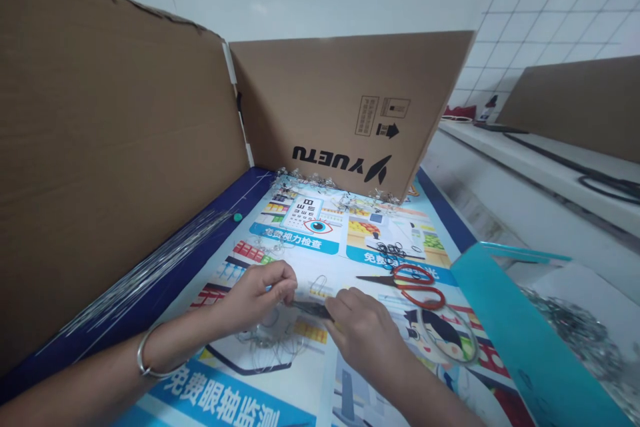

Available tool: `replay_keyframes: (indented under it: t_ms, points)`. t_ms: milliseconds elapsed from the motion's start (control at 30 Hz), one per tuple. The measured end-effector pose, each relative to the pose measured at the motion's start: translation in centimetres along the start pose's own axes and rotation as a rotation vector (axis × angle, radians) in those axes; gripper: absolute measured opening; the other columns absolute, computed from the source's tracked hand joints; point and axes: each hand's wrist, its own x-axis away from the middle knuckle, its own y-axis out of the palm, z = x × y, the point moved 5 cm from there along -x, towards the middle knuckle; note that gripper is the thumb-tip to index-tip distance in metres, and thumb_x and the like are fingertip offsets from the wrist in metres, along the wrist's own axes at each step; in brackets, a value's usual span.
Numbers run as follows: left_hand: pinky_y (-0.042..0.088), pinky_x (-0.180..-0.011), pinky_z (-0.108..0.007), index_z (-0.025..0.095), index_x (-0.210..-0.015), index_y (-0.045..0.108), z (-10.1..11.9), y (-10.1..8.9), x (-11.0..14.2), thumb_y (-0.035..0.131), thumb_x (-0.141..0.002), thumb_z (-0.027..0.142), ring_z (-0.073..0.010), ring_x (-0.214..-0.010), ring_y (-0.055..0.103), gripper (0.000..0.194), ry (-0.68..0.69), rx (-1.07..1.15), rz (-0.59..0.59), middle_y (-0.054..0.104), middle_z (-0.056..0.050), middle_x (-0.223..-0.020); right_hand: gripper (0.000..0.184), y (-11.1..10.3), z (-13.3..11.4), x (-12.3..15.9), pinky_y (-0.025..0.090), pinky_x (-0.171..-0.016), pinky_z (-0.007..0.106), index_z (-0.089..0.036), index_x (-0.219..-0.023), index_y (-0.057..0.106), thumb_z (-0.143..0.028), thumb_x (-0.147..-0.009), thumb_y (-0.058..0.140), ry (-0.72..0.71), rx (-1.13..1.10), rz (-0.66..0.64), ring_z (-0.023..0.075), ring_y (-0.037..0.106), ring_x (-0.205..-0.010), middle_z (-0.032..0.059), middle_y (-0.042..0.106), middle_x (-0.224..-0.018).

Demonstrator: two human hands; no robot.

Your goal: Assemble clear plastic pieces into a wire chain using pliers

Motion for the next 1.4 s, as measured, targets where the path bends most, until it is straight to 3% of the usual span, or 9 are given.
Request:
replay_keyframes:
  t_ms: [267,400,500,600,800,1400]
  points:
    - [0.039,-0.061,-0.02,0.016,-0.07,0.056,0.7,-0.2,0.2,0.044,-0.083,0.02,-0.0108,-0.063,0.056,0.018,0.095,-0.088,-0.001,0.062,0.001,-0.066,0.008,0.6,0.6,0.1,0.043,-0.063,0.026,-0.02,-0.087,0.059,-0.023,-0.084,0.053,0.117,-0.14,-0.183,0.0165,0.056,-0.073,0.0029,0.06,-0.077]
    - [0.041,-0.061,-0.021,0.017,-0.069,0.054,0.0,-0.3,-0.2,0.043,-0.083,0.021,-0.0118,-0.063,0.058,0.018,-0.054,0.002,-0.005,0.064,0.001,-0.065,0.011,0.2,0.3,-0.2,0.043,-0.064,0.028,-0.018,-0.088,0.059,-0.026,-0.086,0.052,0.075,-0.055,-0.053,0.0178,0.055,-0.074,0.0045,0.06,-0.078]
    - [0.044,-0.06,-0.023,0.017,-0.067,0.052,-1.2,-0.2,-0.6,0.045,-0.082,0.025,-0.0129,-0.059,0.06,0.018,-0.178,0.162,-0.034,0.064,0.0,-0.06,0.013,-0.6,-0.3,-0.3,0.041,-0.067,0.032,-0.015,-0.086,0.059,-0.025,-0.087,0.05,0.001,0.095,0.129,0.0199,0.053,-0.075,0.0064,0.059,-0.076]
    - [0.044,-0.052,-0.023,0.017,-0.066,0.049,-2.4,0.3,-0.9,0.048,-0.079,0.028,-0.0122,-0.049,0.057,0.017,-0.273,0.353,-0.036,0.062,0.0,-0.053,0.011,-1.1,-0.9,-0.1,0.039,-0.068,0.035,-0.013,-0.09,0.06,-0.018,-0.085,0.051,-0.078,0.248,0.209,0.0211,0.052,-0.076,0.0077,0.059,-0.076]
    - [0.041,-0.043,-0.021,0.017,-0.065,0.047,-3.2,1.7,-0.5,0.054,-0.073,0.034,-0.01,-0.037,0.052,0.02,-0.417,0.614,-0.034,0.058,0.002,-0.047,0.02,-1.9,-2.8,0.2,0.038,-0.069,0.039,-0.011,-0.096,0.061,-0.006,-0.081,0.05,-0.281,0.456,0.233,0.0229,0.053,-0.078,0.0118,0.062,-0.083]
    - [0.037,-0.038,-0.019,0.016,-0.063,0.047,-3.0,2.4,0.0,0.054,-0.073,0.034,-0.0099,-0.038,0.054,0.022,-0.452,0.579,0.003,0.056,0.003,-0.051,0.025,-2.0,-3.6,0.1,0.039,-0.07,0.04,-0.009,-0.101,0.061,-0.003,-0.082,0.045,-0.354,0.54,0.172,0.0241,0.054,-0.079,0.0109,0.064,-0.084]
